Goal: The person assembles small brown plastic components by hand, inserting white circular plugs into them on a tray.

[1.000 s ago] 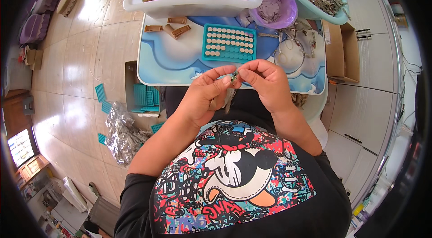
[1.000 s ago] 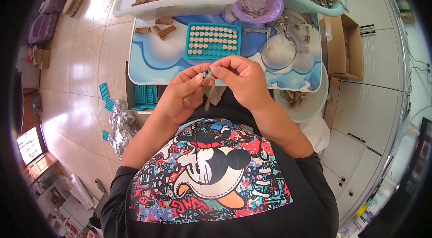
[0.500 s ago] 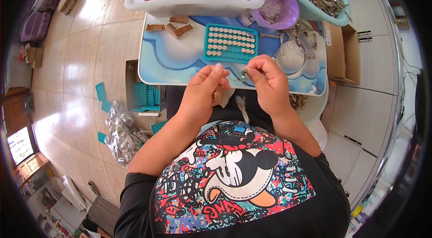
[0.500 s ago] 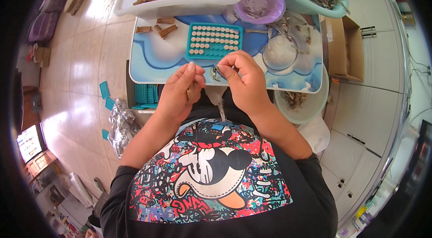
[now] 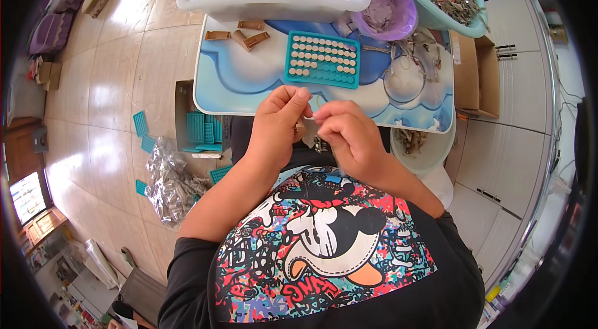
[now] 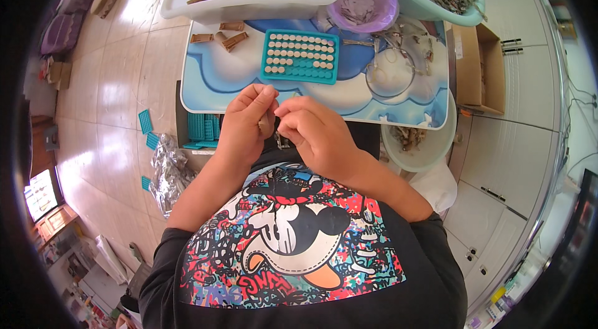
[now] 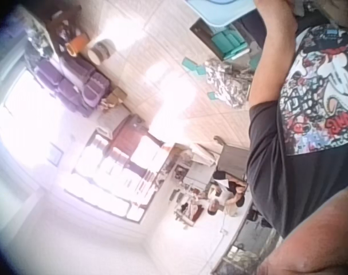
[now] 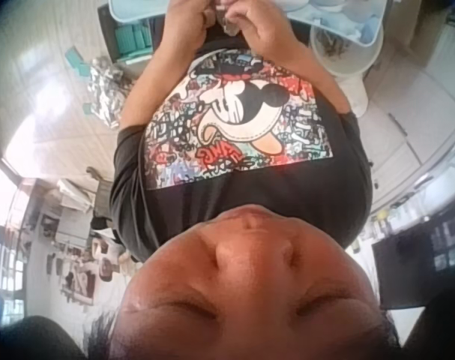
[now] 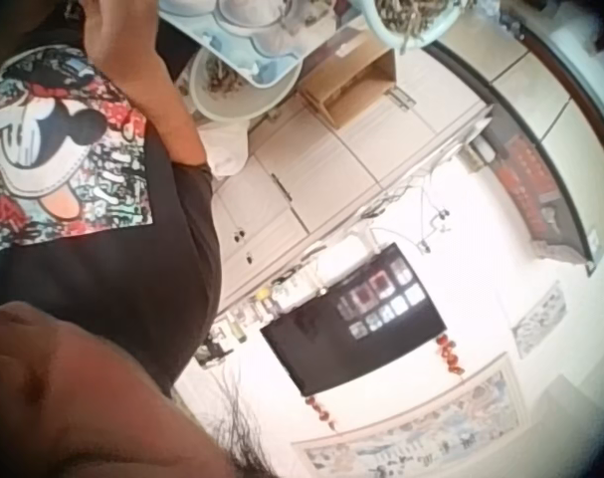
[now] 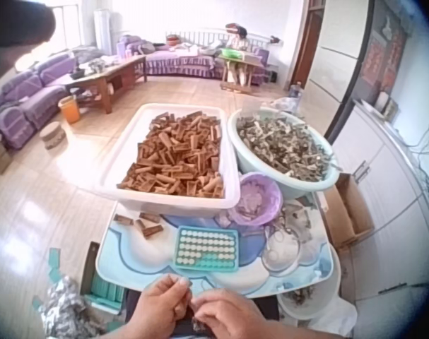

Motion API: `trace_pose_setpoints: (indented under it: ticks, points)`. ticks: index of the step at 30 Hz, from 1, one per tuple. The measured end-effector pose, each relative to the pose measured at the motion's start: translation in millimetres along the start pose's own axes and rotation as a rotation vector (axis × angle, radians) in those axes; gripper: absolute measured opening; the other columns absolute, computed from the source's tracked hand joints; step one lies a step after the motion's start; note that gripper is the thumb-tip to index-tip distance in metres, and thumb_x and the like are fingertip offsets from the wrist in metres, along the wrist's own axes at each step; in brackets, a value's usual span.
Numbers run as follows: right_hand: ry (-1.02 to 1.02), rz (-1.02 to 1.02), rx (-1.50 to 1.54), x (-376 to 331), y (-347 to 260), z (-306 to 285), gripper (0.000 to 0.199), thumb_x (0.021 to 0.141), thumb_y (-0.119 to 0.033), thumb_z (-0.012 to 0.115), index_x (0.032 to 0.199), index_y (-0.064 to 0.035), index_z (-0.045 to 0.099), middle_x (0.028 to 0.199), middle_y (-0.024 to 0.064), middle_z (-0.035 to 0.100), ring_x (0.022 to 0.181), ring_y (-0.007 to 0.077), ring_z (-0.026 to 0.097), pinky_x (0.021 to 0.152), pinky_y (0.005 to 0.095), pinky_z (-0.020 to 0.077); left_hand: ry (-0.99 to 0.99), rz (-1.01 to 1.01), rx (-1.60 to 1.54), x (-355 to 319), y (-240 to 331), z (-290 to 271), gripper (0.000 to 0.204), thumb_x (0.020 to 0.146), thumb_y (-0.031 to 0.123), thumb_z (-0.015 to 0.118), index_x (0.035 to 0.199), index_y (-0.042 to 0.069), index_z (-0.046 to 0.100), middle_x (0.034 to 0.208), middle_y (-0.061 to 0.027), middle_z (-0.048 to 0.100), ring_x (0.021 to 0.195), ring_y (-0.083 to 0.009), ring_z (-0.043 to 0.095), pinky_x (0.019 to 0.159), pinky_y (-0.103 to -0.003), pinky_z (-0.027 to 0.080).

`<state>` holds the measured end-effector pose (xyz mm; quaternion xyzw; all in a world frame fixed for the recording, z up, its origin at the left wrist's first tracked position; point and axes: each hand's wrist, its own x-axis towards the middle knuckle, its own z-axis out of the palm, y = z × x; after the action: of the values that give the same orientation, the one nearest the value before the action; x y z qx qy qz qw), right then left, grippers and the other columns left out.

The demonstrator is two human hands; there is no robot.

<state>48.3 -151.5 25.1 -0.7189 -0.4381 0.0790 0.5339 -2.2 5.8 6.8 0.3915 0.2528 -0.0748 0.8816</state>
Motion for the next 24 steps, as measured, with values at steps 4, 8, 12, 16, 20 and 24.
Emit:
trace_pose_setpoints:
  ticks: [4, 8, 12, 16, 20, 24]
  points:
    - [0.001, -0.111, -0.048, 0, -2, 2, 0.013, 0.079, -0.004, 0.063, 0.086, -0.0037, 0.052, 0.093, 0.0103, 0.059, 0.079, 0.0285, 0.059, 0.069, 0.0346, 0.0483, 0.129, 0.034, 0.089, 3, -4, 8, 0.019, 0.091, 0.024, 0.06, 0.09, 0.006, 0.052, 0.07, -0.0003, 0.052, 0.052, -0.0034, 0.041, 0.043, -0.019, 0.031]
    - [-0.049, -0.125, -0.099, 1, -4, 3, 0.014, 0.079, -0.003, 0.063, 0.086, -0.0035, 0.052, 0.092, 0.0105, 0.059, 0.08, 0.0279, 0.059, 0.067, 0.0335, 0.049, 0.153, 0.087, 0.086, 2, -5, 12, 0.02, 0.093, 0.025, 0.055, 0.088, 0.006, 0.055, 0.068, 0.0013, 0.053, 0.052, -0.004, 0.045, 0.044, -0.018, 0.032]
    - [-0.011, -0.062, -0.038, -1, 0, 3, 0.013, 0.079, -0.002, 0.062, 0.087, -0.0033, 0.052, 0.091, 0.0106, 0.058, 0.078, 0.0281, 0.059, 0.068, 0.0327, 0.0487, 0.002, 0.033, -0.052, 1, -3, 5, 0.025, 0.094, 0.03, 0.052, 0.091, 0.006, 0.054, 0.075, -0.0004, 0.056, 0.059, -0.006, 0.049, 0.05, -0.021, 0.037]
    - [0.086, 0.015, -0.015, -1, 0, -1, 0.009, 0.082, 0.001, 0.059, 0.087, -0.0027, 0.053, 0.091, 0.0117, 0.058, 0.079, 0.0277, 0.057, 0.069, 0.0311, 0.0476, 0.0, -0.026, -0.175, -2, 1, 7, 0.019, 0.093, 0.024, 0.053, 0.093, 0.005, 0.054, 0.08, -0.0023, 0.059, 0.061, -0.0073, 0.052, 0.053, -0.02, 0.041]
    - [0.301, 0.04, -0.147, -3, 4, -5, 0.004, 0.085, 0.0, 0.056, 0.087, -0.002, 0.053, 0.097, 0.013, 0.057, 0.088, 0.0255, 0.056, 0.072, 0.0308, 0.046, -0.023, 0.055, -0.104, -1, -3, 2, 0.015, 0.09, 0.01, 0.057, 0.102, 0.002, 0.054, 0.086, -0.0049, 0.061, 0.074, -0.0103, 0.059, 0.066, -0.024, 0.05]
    - [0.236, 0.183, 0.178, -7, 4, 1, 0.003, 0.086, 0.0, 0.054, 0.085, -0.0019, 0.052, 0.099, 0.0133, 0.057, 0.089, 0.0249, 0.056, 0.075, 0.0316, 0.0455, -0.02, 0.117, 0.001, -2, -6, 7, 0.023, 0.087, 0.005, 0.06, 0.109, 0.0, 0.054, 0.092, -0.0069, 0.061, 0.085, -0.0133, 0.061, 0.078, -0.026, 0.052]
